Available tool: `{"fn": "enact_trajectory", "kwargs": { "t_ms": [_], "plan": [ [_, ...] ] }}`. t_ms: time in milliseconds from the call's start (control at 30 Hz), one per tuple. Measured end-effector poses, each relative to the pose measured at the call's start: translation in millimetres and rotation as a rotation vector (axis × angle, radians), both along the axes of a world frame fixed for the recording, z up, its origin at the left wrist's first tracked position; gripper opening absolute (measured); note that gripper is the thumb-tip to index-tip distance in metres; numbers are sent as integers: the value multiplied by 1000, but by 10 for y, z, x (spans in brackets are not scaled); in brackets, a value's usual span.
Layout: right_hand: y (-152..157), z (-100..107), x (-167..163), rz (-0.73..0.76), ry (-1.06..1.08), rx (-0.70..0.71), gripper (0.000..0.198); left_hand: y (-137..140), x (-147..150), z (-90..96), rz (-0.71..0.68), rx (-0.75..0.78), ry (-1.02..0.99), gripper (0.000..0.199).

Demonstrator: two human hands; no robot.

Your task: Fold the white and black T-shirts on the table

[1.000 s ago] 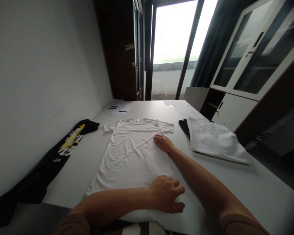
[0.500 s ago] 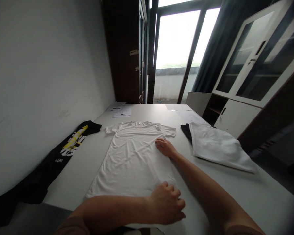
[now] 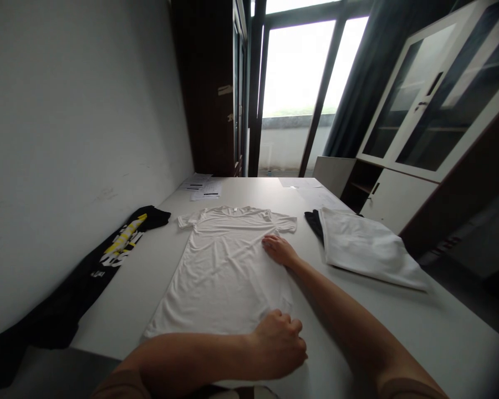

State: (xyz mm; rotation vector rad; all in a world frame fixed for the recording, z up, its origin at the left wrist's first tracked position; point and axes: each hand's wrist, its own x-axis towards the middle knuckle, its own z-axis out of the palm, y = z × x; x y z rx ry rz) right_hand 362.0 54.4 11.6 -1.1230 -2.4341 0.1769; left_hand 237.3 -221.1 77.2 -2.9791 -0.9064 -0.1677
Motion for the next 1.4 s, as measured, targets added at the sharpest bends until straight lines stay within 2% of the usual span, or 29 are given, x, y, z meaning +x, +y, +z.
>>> {"fn": "enact_trajectory", "kwargs": {
  "t_ms": [133, 233, 333, 433, 567, 767, 933, 1100, 1167, 1267, 1400],
  "plan": [
    [-11, 14, -3, 1, -4, -9, 34, -28, 9, 48, -9, -27, -2, 40],
    [-9, 9, -4, 2, -6, -7, 34, -42, 1, 81, 25, -20, 7, 35],
    [2, -8, -3, -1, -2, -4, 34, -21, -23, 86, 123, -40, 56, 32],
    [9, -18, 0, 0, 5, -4, 33, 22, -46, 73, 179, -47, 101, 20],
    [4, -11, 4, 0, 9, -6, 34, 31, -52, 95, 103, -46, 96, 6],
    [13, -20, 5, -3, -10, 3, 35, -39, -38, 232, 15, -244, -28, 15],
    [16, -10, 4, -1, -14, -7, 34, -73, -34, 222, -15, -292, -95, 25],
    [1, 11, 1, -1, -13, -7, 34, -106, -19, 75, -193, -244, -62, 27],
    [-4, 15, -2, 7, -14, -8, 34, -103, -9, 27, -224, -213, -72, 27],
    [-2, 24, -2, 13, -4, -12, 33, -54, -6, 13, -210, -168, -122, 31],
    [36, 32, 39, -67, 31, 34, 33, 69, -74, 77, -63, -89, -120, 41]
  ]
}}
